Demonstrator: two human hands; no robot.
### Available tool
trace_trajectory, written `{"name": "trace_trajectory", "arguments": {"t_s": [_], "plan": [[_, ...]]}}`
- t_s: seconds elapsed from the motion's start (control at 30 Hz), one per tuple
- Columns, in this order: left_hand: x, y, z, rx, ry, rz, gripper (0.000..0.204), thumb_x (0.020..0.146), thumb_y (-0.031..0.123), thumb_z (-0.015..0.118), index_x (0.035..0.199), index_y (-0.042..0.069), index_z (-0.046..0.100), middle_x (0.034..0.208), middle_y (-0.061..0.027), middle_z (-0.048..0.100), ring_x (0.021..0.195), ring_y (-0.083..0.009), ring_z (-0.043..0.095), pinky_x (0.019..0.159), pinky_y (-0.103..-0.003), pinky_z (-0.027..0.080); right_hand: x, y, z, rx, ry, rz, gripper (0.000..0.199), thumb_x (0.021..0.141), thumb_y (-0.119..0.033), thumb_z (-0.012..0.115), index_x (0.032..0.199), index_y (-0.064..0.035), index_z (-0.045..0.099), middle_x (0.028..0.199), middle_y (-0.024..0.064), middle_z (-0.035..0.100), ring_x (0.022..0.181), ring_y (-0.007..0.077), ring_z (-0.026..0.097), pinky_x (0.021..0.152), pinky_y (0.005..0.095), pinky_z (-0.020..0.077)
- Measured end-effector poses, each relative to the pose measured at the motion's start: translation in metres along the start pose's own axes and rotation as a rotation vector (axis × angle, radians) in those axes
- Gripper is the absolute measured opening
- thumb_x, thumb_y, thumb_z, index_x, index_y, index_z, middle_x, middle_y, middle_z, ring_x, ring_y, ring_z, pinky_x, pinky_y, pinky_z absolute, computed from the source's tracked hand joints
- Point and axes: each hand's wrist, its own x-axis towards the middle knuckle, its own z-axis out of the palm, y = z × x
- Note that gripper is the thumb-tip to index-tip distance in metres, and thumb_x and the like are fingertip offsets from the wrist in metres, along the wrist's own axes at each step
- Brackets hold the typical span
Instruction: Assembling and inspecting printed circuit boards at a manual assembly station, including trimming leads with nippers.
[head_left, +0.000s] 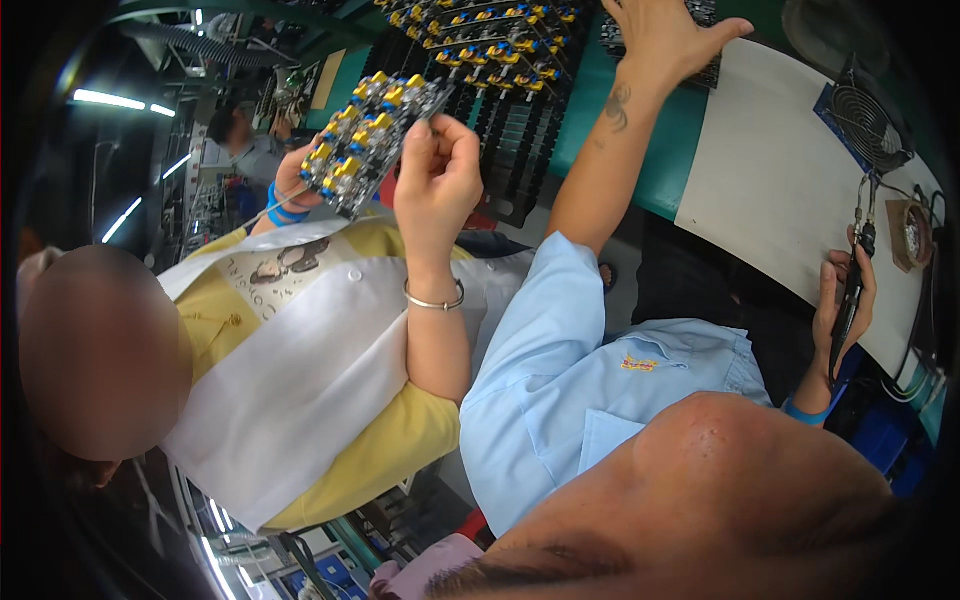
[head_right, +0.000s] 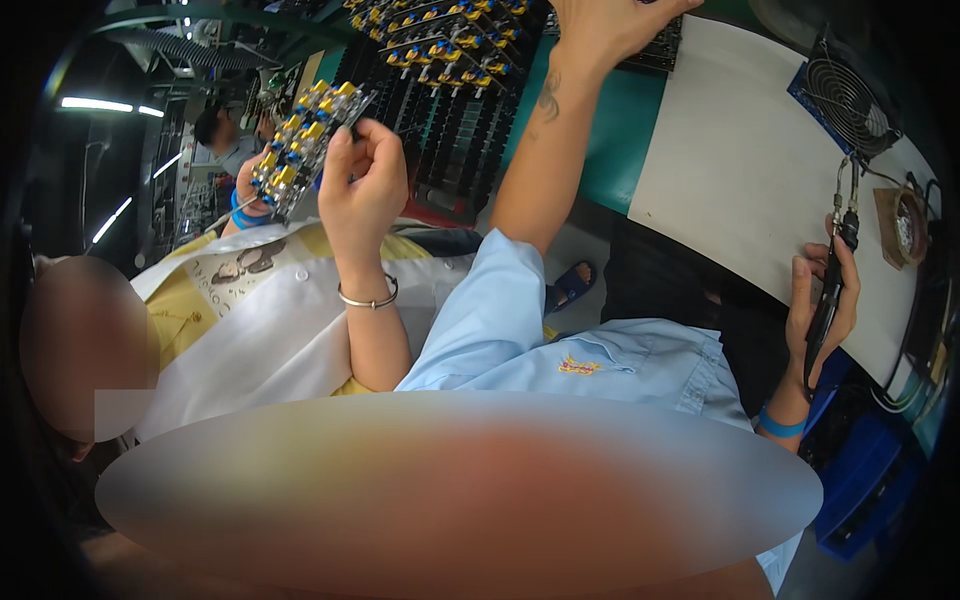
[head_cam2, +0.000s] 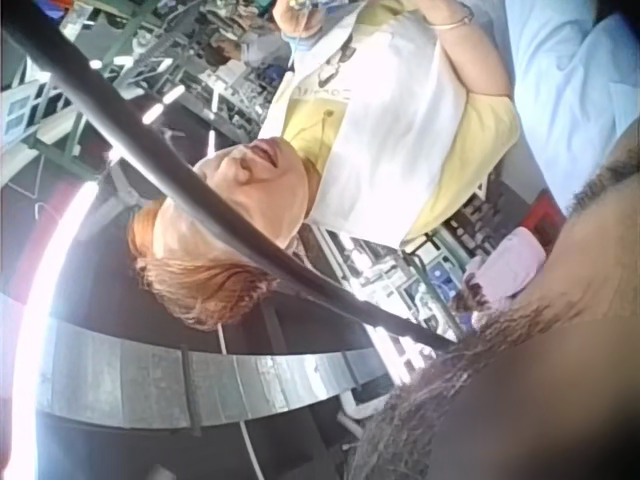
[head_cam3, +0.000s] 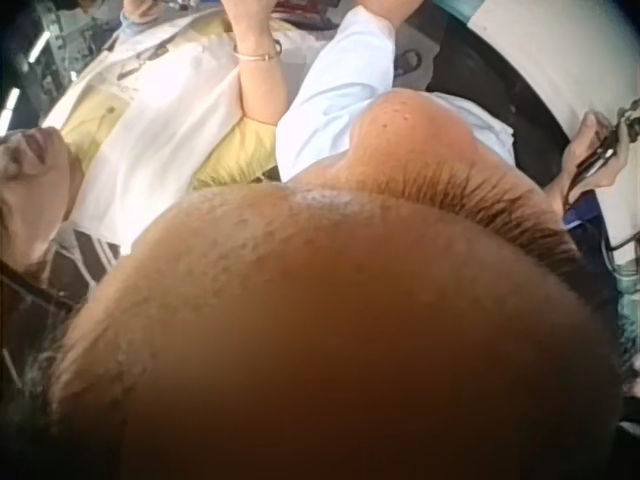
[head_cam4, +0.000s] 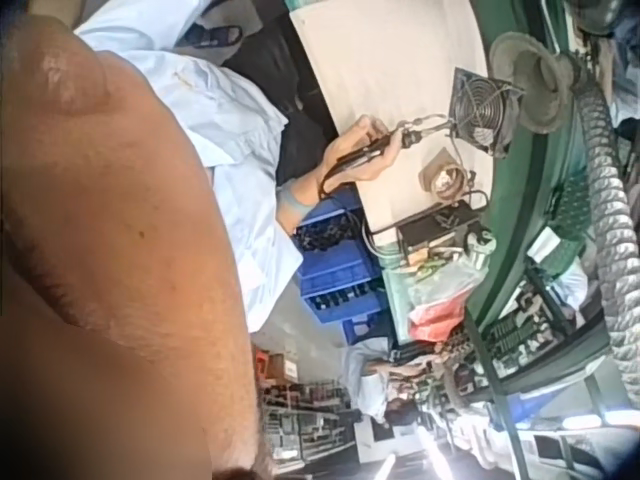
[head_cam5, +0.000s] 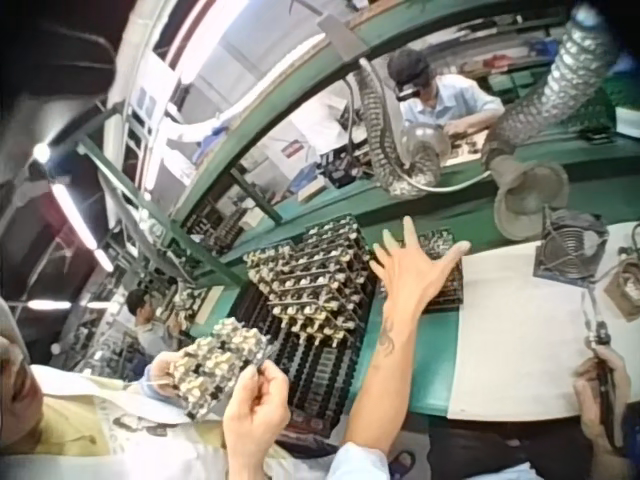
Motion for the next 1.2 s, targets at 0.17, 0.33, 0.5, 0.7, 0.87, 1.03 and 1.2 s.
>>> {"name": "trace_trajectory", "arguments": {"t_s": [0.17, 0.33, 0.5, 0.7, 0.87, 1.03, 1.2], "plan": [[0.005, -0.018, -0.008, 0.226, -0.053, -0.141, 0.11, 0.074, 0.078, 0.064, 0.152, 0.004, 0.04, 0.152, -0.0357, 0.033, 0.133, -0.0529, 0.036, 0.11, -0.062, 0.028, -0.012, -0.015, -0.004, 0.009, 0.003, -0.007, 0.047, 0.09, -0.003, 0.071, 0.134, -0.0003, 0.055, 0.128, 0.0192, 0.066, 0.095, 0.0212, 0.068, 0.084, 0.0312, 0.0553], [-0.006, -0.012, -0.007, 0.245, -0.069, -0.194, 0.109, 0.073, 0.076, 0.067, 0.152, 0.004, 0.04, 0.153, -0.0361, 0.031, 0.136, -0.0542, 0.033, 0.11, -0.063, 0.028, -0.02, -0.021, -0.008, 0.004, 0.007, -0.021, 0.046, 0.091, -0.003, 0.071, 0.133, -0.0008, 0.055, 0.131, 0.0186, 0.065, 0.095, 0.0208, 0.068, 0.084, 0.0312, 0.0552], [-0.023, 0.002, -0.011, 0.284, -0.017, -0.216, 0.104, 0.076, 0.069, 0.07, 0.151, 0.004, 0.04, 0.153, -0.0352, 0.031, 0.138, -0.0531, 0.031, 0.109, -0.062, 0.03, -0.026, -0.022, -0.014, -0.008, 0.005, -0.034, 0.045, 0.091, -0.004, 0.071, 0.133, -0.0012, 0.055, 0.131, 0.018, 0.066, 0.094, 0.0202, 0.068, 0.084, 0.0311, 0.0551], [-0.019, 0.005, 0.002, -0.245, 0.089, -0.001, 0.091, 0.081, 0.064, 0.071, 0.146, 0.006, 0.045, 0.145, -0.0274, 0.04, 0.131, -0.0441, 0.04, 0.104, -0.055, 0.037, -0.025, -0.019, -0.016, -0.029, -0.021, -0.037, 0.045, 0.094, -0.003, 0.067, 0.136, -0.0005, 0.052, 0.134, 0.0177, 0.063, 0.098, 0.0196, 0.067, 0.086, 0.0302, 0.0537], [-0.008, 0.005, 0.026, -1.169, 0.105, 0.339, 0.075, 0.087, 0.062, 0.069, 0.138, 0.008, 0.053, 0.133, -0.0154, 0.058, 0.118, -0.0311, 0.057, 0.096, -0.047, 0.048, -0.024, -0.024, -0.011, -0.064, -0.012, -0.038, 0.045, 0.095, -0.004, 0.067, 0.137, -0.0002, 0.051, 0.133, 0.0175, 0.063, 0.099, 0.0197, 0.067, 0.087, 0.0299, 0.0533], [-0.043, 0.016, 0.031, -2.158, -0.382, 0.462, 0.068, 0.088, 0.066, 0.066, 0.129, 0.013, 0.06, 0.117, -0.0044, 0.068, 0.103, -0.0214, 0.066, 0.089, -0.041, 0.055, -0.012, -0.013, -0.012, -0.075, 0.041, 0.013, 0.047, 0.088, -0.002, 0.073, 0.132, -0.0007, 0.057, 0.109, 0.0143, 0.071, 0.087, 0.0184, 0.067, 0.079, 0.0294, 0.0548], [-0.02, 0.065, 0.072, -2.189, -0.58, 0.448, 0.069, 0.087, 0.067, 0.067, 0.129, 0.013, 0.06, 0.119, -0.0048, 0.068, 0.106, -0.0222, 0.064, 0.091, -0.042, 0.053, 0.018, 0.004, -0.006, 0.039, 0.067, 0.011, 0.049, 0.083, 0.002, 0.075, 0.13, -0.0003, 0.06, 0.1, 0.0129, 0.071, 0.08, 0.0171, 0.065, 0.073, 0.0273, 0.0541]]}}
